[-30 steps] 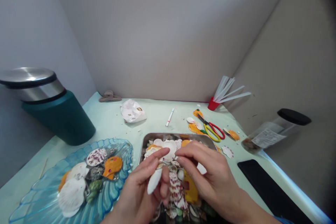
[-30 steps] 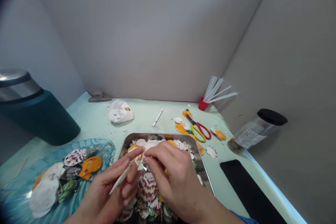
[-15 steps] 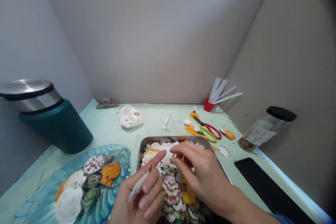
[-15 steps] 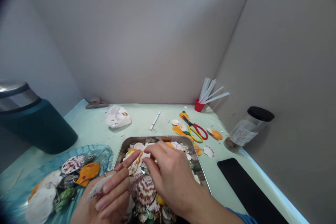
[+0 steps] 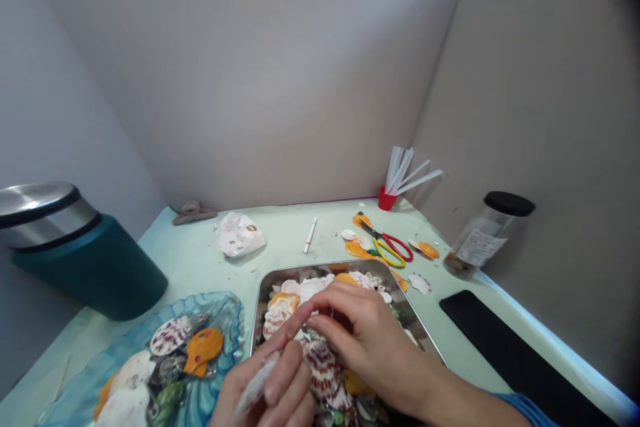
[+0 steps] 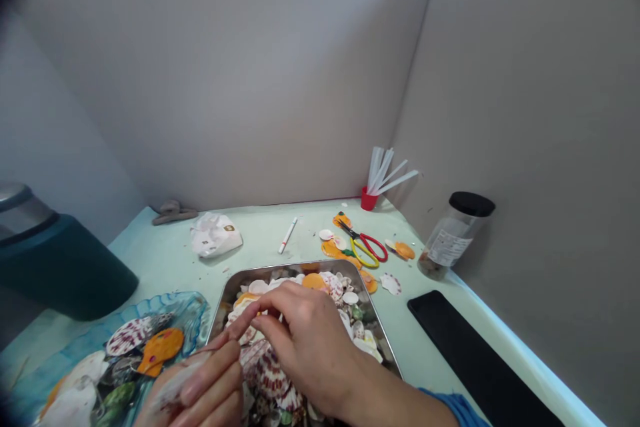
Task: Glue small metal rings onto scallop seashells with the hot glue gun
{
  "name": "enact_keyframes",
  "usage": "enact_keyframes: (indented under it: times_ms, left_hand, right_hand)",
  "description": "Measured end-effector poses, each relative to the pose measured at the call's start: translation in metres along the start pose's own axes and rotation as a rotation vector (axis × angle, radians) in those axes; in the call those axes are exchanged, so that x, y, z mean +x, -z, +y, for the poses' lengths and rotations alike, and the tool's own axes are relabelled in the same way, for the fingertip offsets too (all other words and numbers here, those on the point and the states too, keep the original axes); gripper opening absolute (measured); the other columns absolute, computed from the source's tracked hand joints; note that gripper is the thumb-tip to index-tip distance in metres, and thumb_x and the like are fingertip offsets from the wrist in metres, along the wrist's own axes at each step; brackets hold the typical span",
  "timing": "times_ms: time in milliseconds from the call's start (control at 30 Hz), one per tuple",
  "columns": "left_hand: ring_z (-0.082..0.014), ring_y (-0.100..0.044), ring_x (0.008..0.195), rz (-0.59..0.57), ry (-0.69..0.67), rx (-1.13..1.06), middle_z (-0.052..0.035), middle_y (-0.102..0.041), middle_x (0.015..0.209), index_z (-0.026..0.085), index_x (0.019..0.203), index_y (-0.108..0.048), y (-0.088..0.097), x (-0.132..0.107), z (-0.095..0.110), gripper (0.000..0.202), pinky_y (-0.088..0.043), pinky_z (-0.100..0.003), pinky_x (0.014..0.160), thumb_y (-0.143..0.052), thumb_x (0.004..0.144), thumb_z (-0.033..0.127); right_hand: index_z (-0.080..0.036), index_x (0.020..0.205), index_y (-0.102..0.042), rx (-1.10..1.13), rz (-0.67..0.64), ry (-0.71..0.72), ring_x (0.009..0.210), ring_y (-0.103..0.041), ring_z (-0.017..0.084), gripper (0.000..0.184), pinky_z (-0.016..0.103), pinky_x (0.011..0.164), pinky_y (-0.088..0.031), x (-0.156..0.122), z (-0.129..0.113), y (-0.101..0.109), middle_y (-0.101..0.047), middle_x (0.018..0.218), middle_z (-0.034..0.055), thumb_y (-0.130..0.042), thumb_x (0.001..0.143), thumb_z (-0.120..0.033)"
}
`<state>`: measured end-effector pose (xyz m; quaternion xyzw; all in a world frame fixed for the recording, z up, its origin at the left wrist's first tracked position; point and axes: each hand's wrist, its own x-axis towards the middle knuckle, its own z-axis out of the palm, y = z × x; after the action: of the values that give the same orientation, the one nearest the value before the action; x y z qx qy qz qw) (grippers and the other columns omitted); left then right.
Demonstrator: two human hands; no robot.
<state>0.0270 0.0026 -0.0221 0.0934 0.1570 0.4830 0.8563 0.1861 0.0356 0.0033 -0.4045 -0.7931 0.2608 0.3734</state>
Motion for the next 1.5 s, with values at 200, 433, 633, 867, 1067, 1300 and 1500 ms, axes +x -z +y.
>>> enact_keyframes:
  times_ms: [200, 433, 633, 867, 1067, 1300, 1500]
  left_hand:
    - [-0.0105, -0.06, 0.058, 0.385, -0.355, 0.515, 0.0007, -0.066, 0.071, 0.02, 0.119, -0.055, -0.008, 0.009, -0.002, 0.044, -0.046, -0.015, 0.05, -0.068, 0.079, 0.031]
    - [-0.012, -0.06, 0.06, 0.416, -0.53, 0.914, 0.002, -0.067, 0.066, 0.019, 0.123, -0.051, -0.001, 0.009, -0.006, 0.052, -0.046, -0.016, 0.055, -0.064, 0.079, 0.043]
    - [-0.0142, -0.066, 0.072, 0.377, -0.576, 0.913, -0.0034, -0.073, 0.086, 0.019, 0.114, -0.058, 0.003, 0.011, -0.007, 0.046, -0.05, -0.018, 0.065, -0.07, 0.074, 0.038]
    - [-0.0144, -0.068, 0.076, 0.367, -0.545, 0.926, -0.003, -0.074, 0.081, 0.018, 0.117, -0.057, 0.004, 0.01, -0.003, 0.049, -0.05, -0.017, 0.071, -0.07, 0.074, 0.039]
    - [-0.0176, -0.069, 0.079, 0.379, -0.617, 1.109, -0.0049, -0.076, 0.081, 0.017, 0.119, -0.057, 0.012, 0.008, -0.001, 0.049, -0.052, -0.022, 0.077, -0.065, 0.077, 0.042]
    - [-0.0207, -0.07, 0.087, 0.422, -0.647, 1.08, -0.0066, -0.077, 0.088, 0.022, 0.114, -0.062, 0.008, 0.006, -0.003, 0.042, -0.051, -0.024, 0.083, -0.067, 0.076, 0.038]
    - [-0.0196, -0.07, 0.087, 0.433, -0.691, 1.076, -0.0048, -0.076, 0.091, 0.025, 0.102, -0.067, -0.006, 0.004, 0.003, 0.031, -0.053, -0.02, 0.075, -0.071, 0.073, 0.033]
  right_hand:
    - [-0.019, 0.082, -0.065, -0.067, 0.009, -0.044, 0.072, -0.059, 0.013, 0.015, 0.025, 0.068, -0.042, -0.001, -0.005, 0.011, -0.065, 0.077, -0.0004, -0.054, 0.091, -0.022]
    - [-0.018, 0.096, -0.065, -0.065, -0.1, 0.054, 0.08, -0.059, 0.017, 0.014, 0.028, 0.071, -0.045, -0.006, -0.004, 0.001, -0.063, 0.088, 0.0047, -0.06, 0.084, -0.014]
    - [-0.017, 0.097, -0.064, -0.165, -0.054, 0.16, 0.08, -0.057, 0.019, 0.019, 0.03, 0.07, -0.047, -0.006, 0.004, -0.004, -0.061, 0.089, 0.0078, -0.048, 0.089, -0.012]
    - [-0.016, 0.096, -0.066, -0.255, -0.015, 0.236, 0.075, -0.058, 0.018, 0.02, 0.03, 0.067, -0.048, -0.004, 0.003, -0.002, -0.062, 0.085, 0.0083, -0.047, 0.09, -0.014]
    - [-0.014, 0.095, -0.068, -0.342, 0.054, 0.366, 0.069, -0.059, 0.017, 0.027, 0.027, 0.061, -0.046, -0.003, 0.001, -0.003, -0.064, 0.078, 0.0089, -0.042, 0.091, -0.014]
    - [-0.014, 0.095, -0.069, -0.397, 0.099, 0.421, 0.068, -0.061, 0.018, 0.027, 0.027, 0.06, -0.046, -0.004, -0.002, -0.003, -0.066, 0.077, 0.0088, -0.042, 0.091, -0.015]
    - [-0.013, 0.09, -0.068, -0.428, 0.146, 0.401, 0.066, -0.061, 0.017, 0.023, 0.027, 0.059, -0.046, -0.004, -0.004, 0.001, -0.066, 0.076, 0.0086, -0.045, 0.09, -0.013]
